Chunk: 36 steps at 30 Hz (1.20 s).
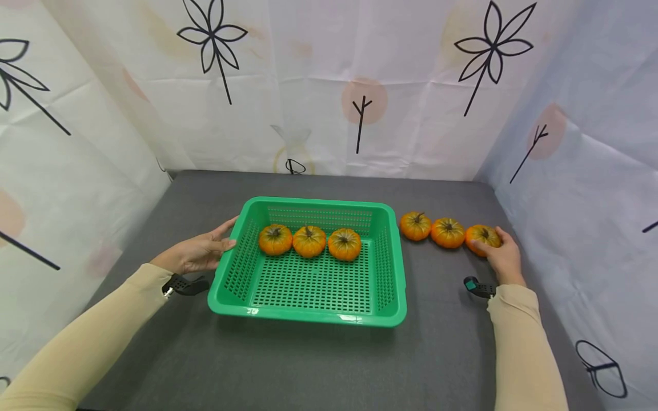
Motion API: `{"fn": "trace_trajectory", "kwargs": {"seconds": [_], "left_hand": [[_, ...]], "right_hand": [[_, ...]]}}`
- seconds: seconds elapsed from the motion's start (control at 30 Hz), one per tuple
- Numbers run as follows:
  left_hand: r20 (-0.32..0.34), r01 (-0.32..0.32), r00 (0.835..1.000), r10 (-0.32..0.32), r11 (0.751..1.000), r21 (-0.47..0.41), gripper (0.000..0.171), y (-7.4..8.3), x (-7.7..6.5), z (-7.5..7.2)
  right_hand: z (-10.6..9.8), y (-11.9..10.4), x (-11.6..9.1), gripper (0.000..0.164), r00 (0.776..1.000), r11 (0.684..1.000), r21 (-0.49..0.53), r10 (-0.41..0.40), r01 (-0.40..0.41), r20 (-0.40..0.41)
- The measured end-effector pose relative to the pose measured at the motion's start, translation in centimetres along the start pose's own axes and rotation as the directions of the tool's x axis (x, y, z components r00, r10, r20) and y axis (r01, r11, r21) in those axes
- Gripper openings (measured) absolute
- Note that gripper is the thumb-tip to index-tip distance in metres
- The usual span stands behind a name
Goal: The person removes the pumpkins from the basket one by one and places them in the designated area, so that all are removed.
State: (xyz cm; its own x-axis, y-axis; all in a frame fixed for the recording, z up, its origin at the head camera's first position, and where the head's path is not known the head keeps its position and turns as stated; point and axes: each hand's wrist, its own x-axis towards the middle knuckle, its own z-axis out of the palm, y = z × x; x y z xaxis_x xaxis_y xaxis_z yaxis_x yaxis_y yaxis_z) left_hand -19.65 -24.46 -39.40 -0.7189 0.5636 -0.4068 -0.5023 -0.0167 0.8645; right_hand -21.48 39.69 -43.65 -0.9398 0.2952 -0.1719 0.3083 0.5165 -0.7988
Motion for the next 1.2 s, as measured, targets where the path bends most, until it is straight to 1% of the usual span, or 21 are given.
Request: {"fn": "trace_trajectory", "kwargs": {"seconds": [0.23, 0.57, 0.77, 0.93, 1.2], "left_hand": [[-0.003, -0.001, 1.0, 0.001, 1.0, 0.003, 0.081, -0.03, -0.08, 0.03], [-0.003, 0.003, 1.0, -0.003, 1.0, -0.004, 0.081, 0.0, -0.07, 0.11], [-0.002, 0.001, 1.0, -0.001, 1.0, -0.004, 0.081, 0.03, -0.12, 0.09], [0.006, 0.001, 1.0, -0.001, 1.0, -0.024, 0.081, 0.07, -0.16, 0.09], [0.009, 0.003, 1.0, -0.002, 0.999, -0.034, 0.081, 0.14, -0.21, 0.17]], "right_hand": [[0.04, 0.15, 0.1, 0.086, 1.0, 1.0, 0.004, -0.013, 0.013, -0.005], [0.04, 0.01, -0.05, 0.085, 1.0, 1.0, 0.001, -0.005, 0.005, 0.001], [-0.01, -0.08, -0.04, 0.089, 1.0, 1.0, 0.006, 0.003, -0.003, 0.001], [-0.05, -0.12, 0.03, 0.092, 1.0, 1.0, 0.016, 0.014, -0.015, 0.004], [-0.23, -0.1, -0.13, 0.094, 1.0, 0.999, 0.032, 0.012, -0.012, 0.004]]}}
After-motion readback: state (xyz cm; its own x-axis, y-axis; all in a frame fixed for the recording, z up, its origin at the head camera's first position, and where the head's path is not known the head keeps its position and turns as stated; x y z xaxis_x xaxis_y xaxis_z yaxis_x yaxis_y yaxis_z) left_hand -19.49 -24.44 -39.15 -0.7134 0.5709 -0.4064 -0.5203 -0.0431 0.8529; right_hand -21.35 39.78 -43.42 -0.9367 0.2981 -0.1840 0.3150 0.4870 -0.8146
